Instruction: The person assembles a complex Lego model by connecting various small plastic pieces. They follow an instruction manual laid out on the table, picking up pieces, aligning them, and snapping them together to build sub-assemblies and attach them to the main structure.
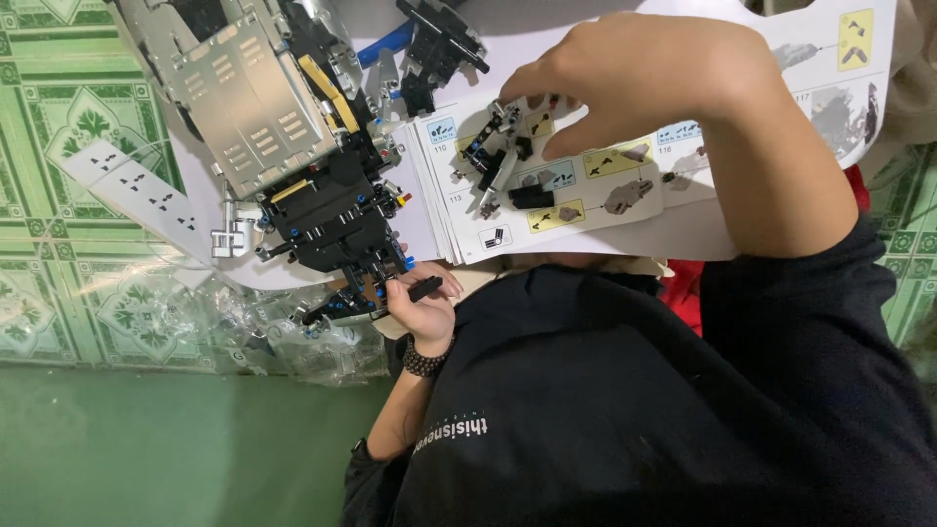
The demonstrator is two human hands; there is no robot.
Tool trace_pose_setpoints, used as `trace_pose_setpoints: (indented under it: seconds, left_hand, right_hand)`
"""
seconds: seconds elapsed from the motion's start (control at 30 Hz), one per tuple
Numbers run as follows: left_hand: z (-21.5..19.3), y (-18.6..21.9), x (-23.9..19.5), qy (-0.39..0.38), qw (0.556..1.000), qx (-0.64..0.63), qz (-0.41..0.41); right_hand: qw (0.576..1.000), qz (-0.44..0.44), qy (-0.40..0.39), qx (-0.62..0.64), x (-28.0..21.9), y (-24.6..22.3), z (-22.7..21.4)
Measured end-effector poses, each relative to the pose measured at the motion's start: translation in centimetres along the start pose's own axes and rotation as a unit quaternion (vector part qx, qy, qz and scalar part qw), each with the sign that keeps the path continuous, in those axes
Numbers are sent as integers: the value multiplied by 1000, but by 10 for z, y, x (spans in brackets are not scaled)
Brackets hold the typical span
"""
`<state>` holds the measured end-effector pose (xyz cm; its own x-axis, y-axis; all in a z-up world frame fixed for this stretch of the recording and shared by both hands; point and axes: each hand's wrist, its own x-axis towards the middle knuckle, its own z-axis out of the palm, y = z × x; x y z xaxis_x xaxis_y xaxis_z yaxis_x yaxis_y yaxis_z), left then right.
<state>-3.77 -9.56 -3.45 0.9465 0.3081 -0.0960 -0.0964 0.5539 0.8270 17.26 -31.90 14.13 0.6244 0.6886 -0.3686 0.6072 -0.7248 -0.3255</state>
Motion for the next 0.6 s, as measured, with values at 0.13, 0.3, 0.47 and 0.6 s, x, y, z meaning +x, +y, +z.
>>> trace_pose_setpoints:
  seconds: [0.13, 0.3, 0.47, 0.6]
  left_hand:
    - [5, 7, 1, 12, 1000, 4, -6]
    - [38, 36, 7, 89, 984, 153, -1]
    - [33, 40, 1, 114, 990, 44, -71]
    - [18, 34, 4, 78, 996, 9, -30]
  right_hand:
    - [1000, 23, 0, 0, -3, -1, -3]
    - [981, -62, 182, -37, -13, 2, -15]
    - [945, -178, 249, 118, -62, -39, -52]
    - [742, -553, 123, 358, -92, -63, -58]
